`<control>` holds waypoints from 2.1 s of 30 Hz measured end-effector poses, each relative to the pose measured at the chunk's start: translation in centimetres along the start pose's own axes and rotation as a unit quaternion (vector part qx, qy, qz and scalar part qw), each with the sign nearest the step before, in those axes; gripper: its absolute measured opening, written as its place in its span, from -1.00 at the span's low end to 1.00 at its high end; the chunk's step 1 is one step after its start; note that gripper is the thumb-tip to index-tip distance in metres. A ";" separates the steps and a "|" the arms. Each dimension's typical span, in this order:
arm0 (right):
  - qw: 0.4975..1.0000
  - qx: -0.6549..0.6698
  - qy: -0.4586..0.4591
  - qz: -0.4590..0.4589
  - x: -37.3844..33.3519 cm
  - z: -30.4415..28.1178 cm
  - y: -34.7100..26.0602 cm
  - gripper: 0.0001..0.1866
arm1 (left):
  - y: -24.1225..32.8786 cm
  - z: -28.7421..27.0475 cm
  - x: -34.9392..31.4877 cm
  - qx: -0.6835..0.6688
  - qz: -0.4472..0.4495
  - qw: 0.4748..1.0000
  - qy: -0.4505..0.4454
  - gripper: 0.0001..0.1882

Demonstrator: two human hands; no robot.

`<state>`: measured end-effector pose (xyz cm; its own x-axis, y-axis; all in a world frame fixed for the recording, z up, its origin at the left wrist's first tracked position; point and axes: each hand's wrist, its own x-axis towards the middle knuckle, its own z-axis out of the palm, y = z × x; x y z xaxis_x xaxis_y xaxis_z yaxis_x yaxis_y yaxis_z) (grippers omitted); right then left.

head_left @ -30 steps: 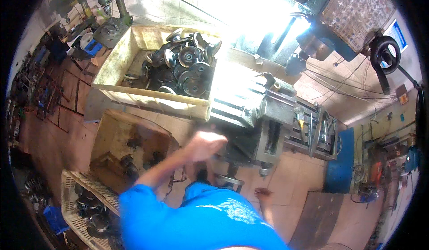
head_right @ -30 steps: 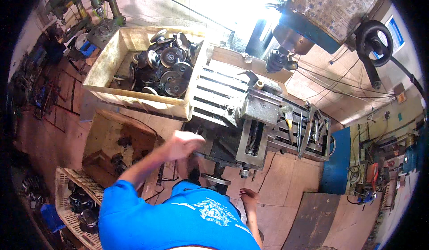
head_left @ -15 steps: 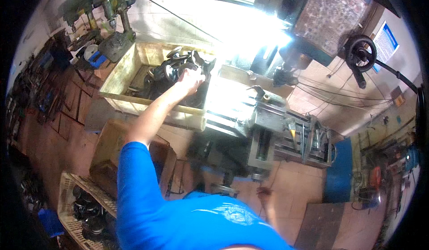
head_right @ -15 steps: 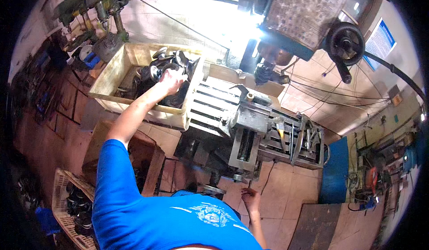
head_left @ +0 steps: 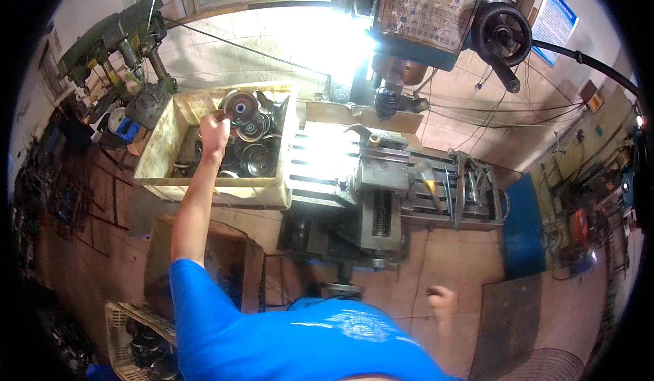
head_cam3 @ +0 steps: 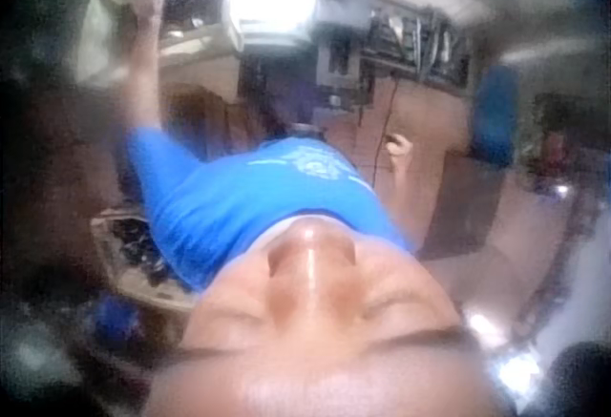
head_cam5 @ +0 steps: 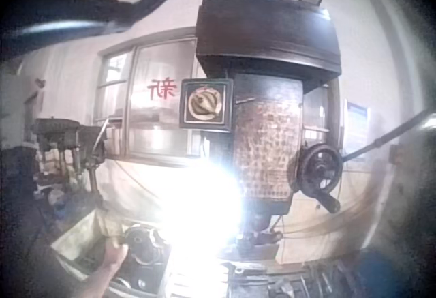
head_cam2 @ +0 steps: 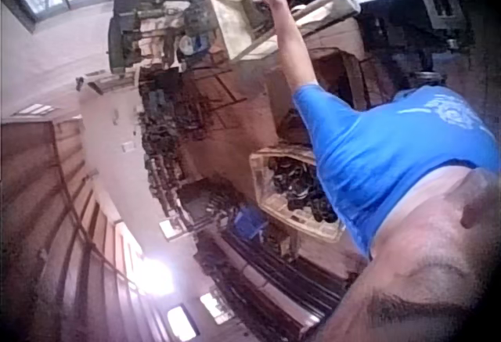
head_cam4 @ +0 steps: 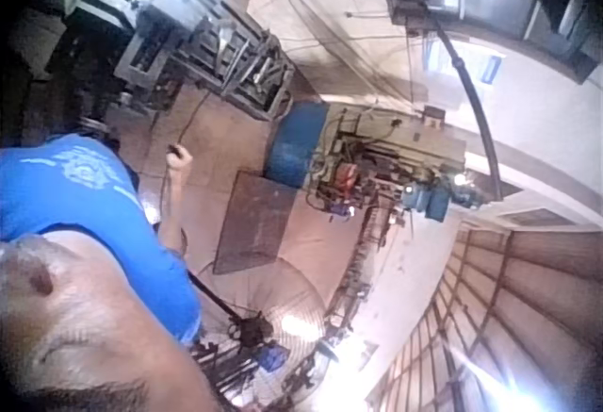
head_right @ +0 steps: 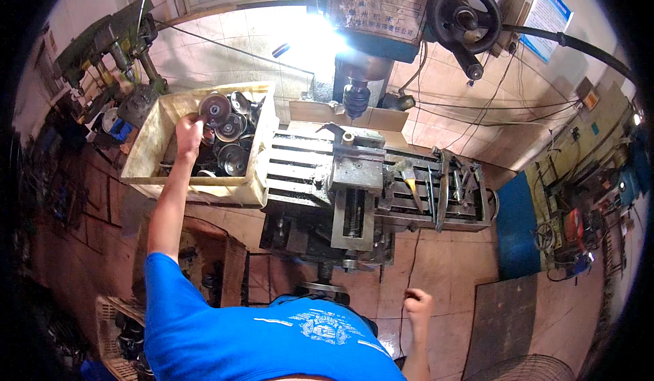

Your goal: The person picks up small, circular metal parts from a plastic basket and places them under a drill press. They operate the machine to drill or deburr the parts, then remove them and place them into a cardboard box. This process is repeated for multiple parts throughout the clip.

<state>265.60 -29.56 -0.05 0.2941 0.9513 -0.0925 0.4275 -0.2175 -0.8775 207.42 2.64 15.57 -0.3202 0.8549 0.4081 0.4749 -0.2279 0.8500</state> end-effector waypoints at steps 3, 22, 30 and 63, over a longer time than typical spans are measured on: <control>0.998 0.050 -0.011 -0.046 1.9 -2.0 -6.5 -0.64 | 5.4 1.7 -4.5 -0.323 -0.056 0.939 -0.106 -0.78; 0.918 0.074 -0.221 -0.320 12.3 9.3 -24.3 -0.69 | 10.8 14.3 -20.8 -0.398 -0.210 0.812 -0.372 -0.61; 0.927 0.148 -0.196 -0.284 13.9 4.5 -24.8 -0.62 | 7.4 17.0 -12.7 -0.413 -0.230 0.817 -0.330 -0.58; 0.724 -0.288 0.309 -0.545 7.3 -15.9 -34.3 -0.41 | 6.9 22.8 -4.3 -0.334 -0.095 0.880 -0.324 -0.43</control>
<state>266.63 -18.61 36.86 -0.2367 0.3849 0.8921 0.9266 0.3655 0.0882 230.79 8.01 12.09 0.2961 0.9440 0.1457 -0.1936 -0.0900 0.9769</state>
